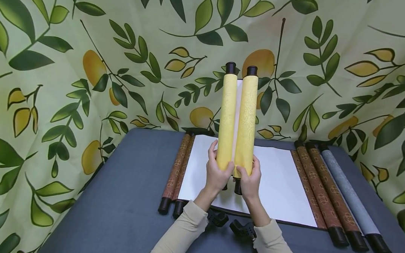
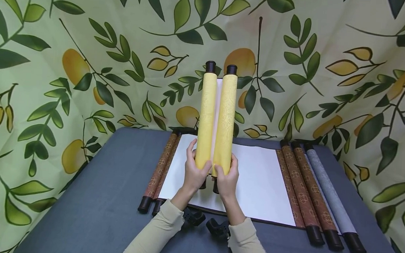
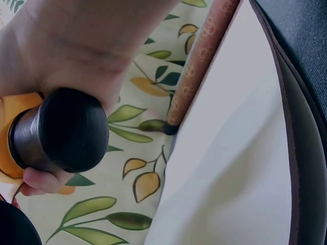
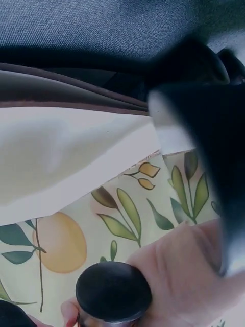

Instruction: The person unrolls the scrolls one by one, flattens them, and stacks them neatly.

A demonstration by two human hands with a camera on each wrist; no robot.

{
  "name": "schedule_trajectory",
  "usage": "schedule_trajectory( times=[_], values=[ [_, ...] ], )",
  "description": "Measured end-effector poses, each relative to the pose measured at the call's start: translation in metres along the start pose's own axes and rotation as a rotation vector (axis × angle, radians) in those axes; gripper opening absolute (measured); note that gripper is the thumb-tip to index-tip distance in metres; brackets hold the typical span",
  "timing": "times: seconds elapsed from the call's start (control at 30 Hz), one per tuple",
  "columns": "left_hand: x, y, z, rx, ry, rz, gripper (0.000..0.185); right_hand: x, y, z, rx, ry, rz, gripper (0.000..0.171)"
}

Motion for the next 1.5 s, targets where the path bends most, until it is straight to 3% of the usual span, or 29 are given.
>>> schedule_trajectory(
  times=[0.17,0.27,0.6,0.9,1.13,1.3,1.5],
  values=[
    [-0.002,0.0,-0.002,0.033,-0.029,-0.028,0.08,0.002,0.0,0.001,-0.049,-0.085,0.029,0.055],
    [-0.002,0.0,-0.003,0.037,-0.035,-0.025,0.081,0.004,0.0,0.0,-0.028,-0.13,0.059,0.056],
    [-0.004,-0.007,0.004,-0.023,-0.019,-0.005,0.08,-0.001,-0.005,-0.012,0.09,-0.041,0.044,0.067],
    [-0.006,-0.012,0.01,-0.091,-0.015,-0.003,0.06,-0.007,-0.01,-0.019,0.159,-0.09,0.046,0.035],
    [-0.005,-0.012,0.008,-0.09,0.005,0.025,0.059,-0.009,-0.013,-0.021,0.153,-0.139,0.052,0.031],
    [-0.006,-0.013,0.01,-0.09,-0.008,0.032,0.06,-0.014,-0.014,-0.028,0.184,-0.027,0.05,0.029],
    [-0.007,-0.017,0.018,-0.12,-0.021,0.062,0.059,-0.017,-0.015,-0.038,0.295,0.117,0.146,0.043]
  ],
)
Point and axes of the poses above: each hand's wrist, its own y-axis away from the middle knuckle, its own x-axis out of the palm, z = x × y, the point moved 10 cm from there along -y, towards the middle knuckle, and after that the axes turned 12 degrees about -x, right-handed, at the moved point
